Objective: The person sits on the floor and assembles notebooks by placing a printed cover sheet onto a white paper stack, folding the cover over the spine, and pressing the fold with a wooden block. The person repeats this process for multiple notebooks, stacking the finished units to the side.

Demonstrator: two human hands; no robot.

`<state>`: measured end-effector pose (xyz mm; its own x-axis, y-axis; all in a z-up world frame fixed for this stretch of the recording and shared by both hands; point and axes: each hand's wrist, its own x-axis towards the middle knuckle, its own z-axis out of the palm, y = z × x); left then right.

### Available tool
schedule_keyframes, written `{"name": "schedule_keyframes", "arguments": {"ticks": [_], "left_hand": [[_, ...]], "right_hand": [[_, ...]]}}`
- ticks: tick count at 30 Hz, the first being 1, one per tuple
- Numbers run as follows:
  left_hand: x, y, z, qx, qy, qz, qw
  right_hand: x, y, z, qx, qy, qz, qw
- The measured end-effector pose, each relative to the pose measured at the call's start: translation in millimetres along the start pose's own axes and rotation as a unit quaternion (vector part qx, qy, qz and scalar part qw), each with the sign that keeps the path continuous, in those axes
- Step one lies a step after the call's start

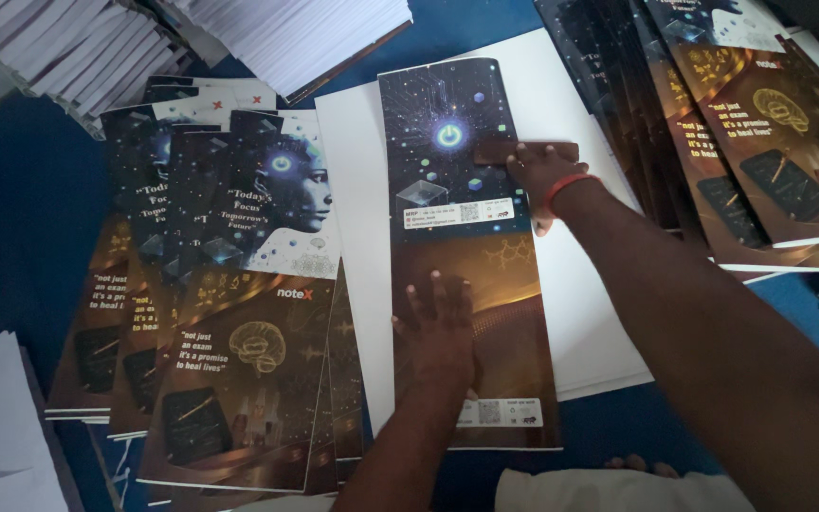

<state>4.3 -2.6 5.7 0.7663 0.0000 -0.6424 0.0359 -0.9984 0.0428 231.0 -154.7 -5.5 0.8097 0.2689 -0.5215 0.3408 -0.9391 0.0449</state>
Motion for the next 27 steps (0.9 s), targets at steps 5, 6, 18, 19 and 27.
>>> {"name": "schedule_keyframes", "arguments": {"ticks": [5, 6, 18, 19, 27], "left_hand": [[2.0, -7.1, 13.9, -0.032, 0.080, 0.034, 0.996], [4.6, -5.3, 11.9, -0.033, 0.043, 0.022, 0.998], [8.4, -13.2, 31.2, -0.002, 0.188, 0.051, 0.981], [3.7, -13.4, 26.9, 0.009, 0.224, 0.057, 0.973], [-24.7, 0.6, -24.7, -0.048, -0.013, -0.005, 0.999]], "right_hand": [[7.5, 4.4, 1.9, 0.003, 0.010, -0.003, 1.000], [8.5, 5.3, 2.1, 0.004, 0.012, -0.004, 1.000], [20.3, 8.7, -1.9, 0.001, 0.016, -0.005, 1.000], [21.4, 9.5, -2.1, -0.001, 0.014, -0.005, 1.000], [34.1, 13.2, -2.4, -0.021, 0.004, -0.002, 1.000]]}}
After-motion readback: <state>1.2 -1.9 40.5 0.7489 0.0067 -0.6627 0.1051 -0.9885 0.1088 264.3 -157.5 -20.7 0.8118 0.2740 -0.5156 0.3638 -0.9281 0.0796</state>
